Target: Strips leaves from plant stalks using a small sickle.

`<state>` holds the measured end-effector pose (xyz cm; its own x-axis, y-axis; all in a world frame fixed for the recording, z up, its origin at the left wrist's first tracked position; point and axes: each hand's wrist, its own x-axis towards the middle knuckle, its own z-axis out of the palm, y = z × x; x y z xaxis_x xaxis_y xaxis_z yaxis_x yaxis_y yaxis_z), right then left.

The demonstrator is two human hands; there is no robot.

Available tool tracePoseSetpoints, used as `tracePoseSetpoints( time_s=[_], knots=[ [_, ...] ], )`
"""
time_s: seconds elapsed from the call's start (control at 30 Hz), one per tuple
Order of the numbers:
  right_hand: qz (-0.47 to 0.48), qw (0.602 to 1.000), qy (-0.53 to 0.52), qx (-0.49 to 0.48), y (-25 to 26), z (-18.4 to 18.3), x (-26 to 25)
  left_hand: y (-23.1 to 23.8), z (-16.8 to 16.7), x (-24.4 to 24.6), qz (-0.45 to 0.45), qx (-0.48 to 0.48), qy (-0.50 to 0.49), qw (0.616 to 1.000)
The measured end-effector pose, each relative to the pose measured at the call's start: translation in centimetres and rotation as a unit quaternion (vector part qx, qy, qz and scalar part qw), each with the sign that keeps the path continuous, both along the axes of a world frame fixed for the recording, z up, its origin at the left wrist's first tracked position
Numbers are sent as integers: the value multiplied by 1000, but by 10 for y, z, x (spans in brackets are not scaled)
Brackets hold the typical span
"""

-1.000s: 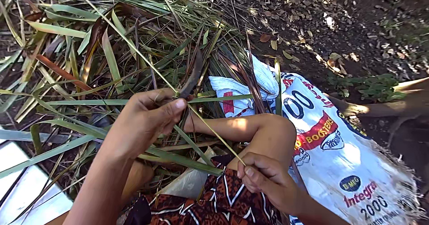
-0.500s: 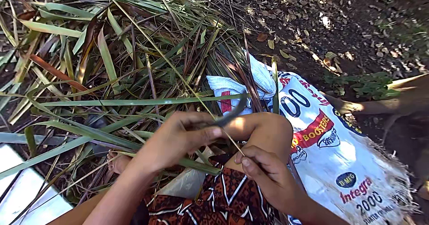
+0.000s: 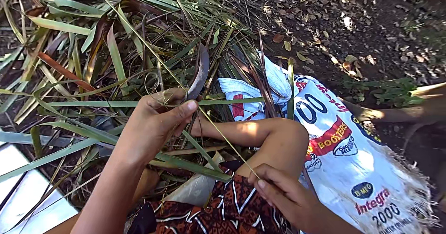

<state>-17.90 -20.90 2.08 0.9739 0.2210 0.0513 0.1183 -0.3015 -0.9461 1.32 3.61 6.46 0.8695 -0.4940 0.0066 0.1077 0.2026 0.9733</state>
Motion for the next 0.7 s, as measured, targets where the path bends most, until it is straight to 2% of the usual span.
tracePoseSetpoints(
  time_s=[0.07, 0.17, 0.33, 0.4, 0.53, 0.7],
  knots=[
    [11, 1000, 3, 24, 5, 8, 14, -8, -3, -6, -18, 15, -33, 999],
    [-11, 998, -55, 28, 15, 16, 35, -17, -6, -16, -54, 32, -33, 997],
    [-103, 986, -131, -26, 27, 18, 43, -31, -16, -35, -244, 47, -1, 969],
    [-119, 984, -132, -21, 28, 19, 42, -37, -19, -37, -269, 36, 20, 962],
    [-103, 987, -119, -1, 26, 22, 37, -32, -9, -34, -242, 24, 20, 970],
    [-66, 994, -88, 4, 19, 23, 21, 2, 4, -5, -63, -14, 6, 998]
  ],
)
